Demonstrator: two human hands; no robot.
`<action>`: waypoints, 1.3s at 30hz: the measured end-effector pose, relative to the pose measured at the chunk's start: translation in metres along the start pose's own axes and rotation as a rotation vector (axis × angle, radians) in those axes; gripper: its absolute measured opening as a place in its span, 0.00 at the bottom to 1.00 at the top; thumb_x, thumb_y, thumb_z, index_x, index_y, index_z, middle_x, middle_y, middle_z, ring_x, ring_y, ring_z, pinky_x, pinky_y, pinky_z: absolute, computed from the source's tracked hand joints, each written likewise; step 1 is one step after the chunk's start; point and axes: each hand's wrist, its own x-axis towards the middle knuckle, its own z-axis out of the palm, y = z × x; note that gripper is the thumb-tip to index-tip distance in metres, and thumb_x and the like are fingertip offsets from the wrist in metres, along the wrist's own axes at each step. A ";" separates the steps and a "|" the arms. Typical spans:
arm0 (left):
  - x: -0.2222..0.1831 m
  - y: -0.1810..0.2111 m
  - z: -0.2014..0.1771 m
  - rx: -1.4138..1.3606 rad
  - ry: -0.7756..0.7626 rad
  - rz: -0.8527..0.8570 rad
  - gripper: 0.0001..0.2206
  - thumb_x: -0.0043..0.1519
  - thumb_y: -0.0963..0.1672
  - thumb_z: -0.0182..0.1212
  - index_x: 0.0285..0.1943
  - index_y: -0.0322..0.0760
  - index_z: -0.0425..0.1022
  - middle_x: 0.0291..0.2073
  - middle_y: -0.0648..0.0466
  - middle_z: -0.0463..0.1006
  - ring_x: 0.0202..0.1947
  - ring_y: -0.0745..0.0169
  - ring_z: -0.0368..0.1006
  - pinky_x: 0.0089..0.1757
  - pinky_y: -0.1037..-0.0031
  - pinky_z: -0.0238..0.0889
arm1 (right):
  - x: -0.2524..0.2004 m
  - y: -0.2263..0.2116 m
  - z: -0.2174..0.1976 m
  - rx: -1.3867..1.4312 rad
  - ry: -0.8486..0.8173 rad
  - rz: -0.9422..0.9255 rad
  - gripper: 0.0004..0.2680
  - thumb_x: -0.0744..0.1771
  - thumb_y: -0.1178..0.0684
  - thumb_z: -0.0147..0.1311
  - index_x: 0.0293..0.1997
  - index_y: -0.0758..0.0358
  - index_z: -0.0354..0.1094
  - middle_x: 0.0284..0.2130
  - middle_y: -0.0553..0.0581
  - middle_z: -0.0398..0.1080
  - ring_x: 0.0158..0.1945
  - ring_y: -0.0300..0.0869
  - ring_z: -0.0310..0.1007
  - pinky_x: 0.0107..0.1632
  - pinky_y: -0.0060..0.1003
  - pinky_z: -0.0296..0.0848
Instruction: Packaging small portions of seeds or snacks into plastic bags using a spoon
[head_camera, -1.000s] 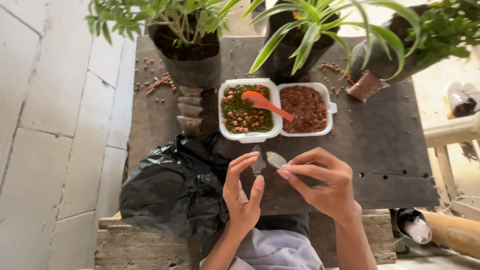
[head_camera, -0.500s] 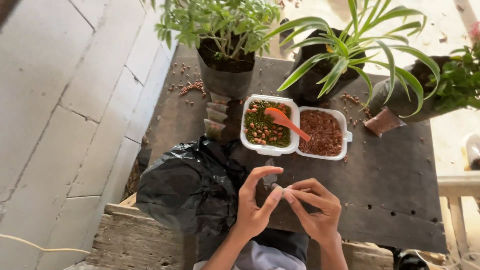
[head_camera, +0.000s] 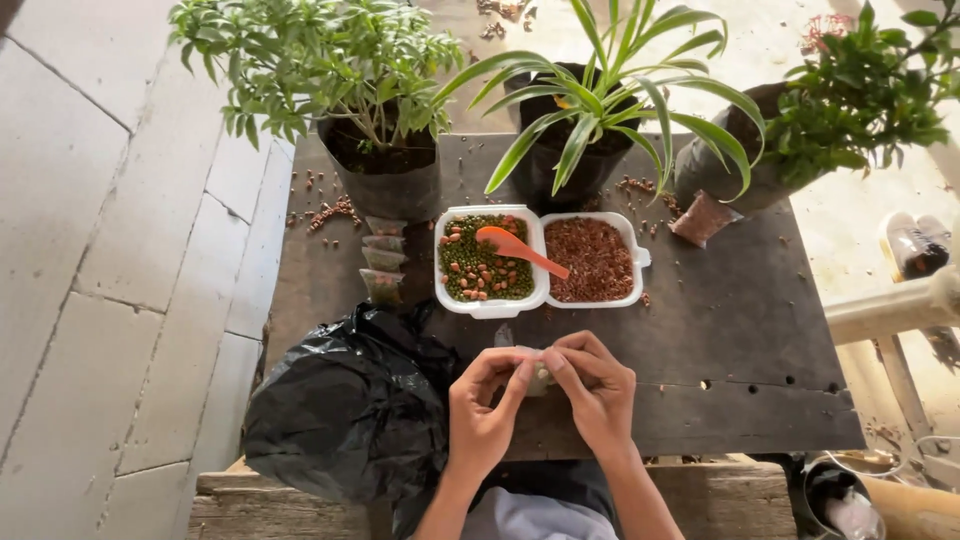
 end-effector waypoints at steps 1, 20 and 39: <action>0.005 -0.001 -0.001 -0.001 -0.001 -0.003 0.08 0.66 0.43 0.61 0.45 0.32 0.80 0.41 0.49 0.84 0.41 0.62 0.81 0.42 0.77 0.75 | 0.006 0.001 -0.001 -0.002 0.001 0.002 0.08 0.68 0.55 0.57 0.31 0.67 0.78 0.30 0.54 0.73 0.30 0.36 0.72 0.33 0.28 0.70; 0.002 -0.026 -0.006 -0.069 0.120 0.079 0.05 0.64 0.36 0.64 0.47 0.26 0.81 0.44 0.45 0.82 0.44 0.65 0.79 0.41 0.74 0.76 | 0.002 0.011 0.003 0.150 -0.119 0.048 0.05 0.70 0.61 0.54 0.39 0.74 0.75 0.33 0.61 0.73 0.33 0.38 0.75 0.36 0.33 0.78; -0.003 -0.012 -0.008 0.057 0.003 0.112 0.07 0.68 0.41 0.58 0.50 0.31 0.78 0.46 0.49 0.76 0.45 0.60 0.78 0.45 0.75 0.74 | -0.004 0.009 0.004 0.060 -0.107 0.049 0.05 0.71 0.58 0.52 0.45 0.66 0.75 0.43 0.59 0.77 0.46 0.41 0.78 0.46 0.30 0.75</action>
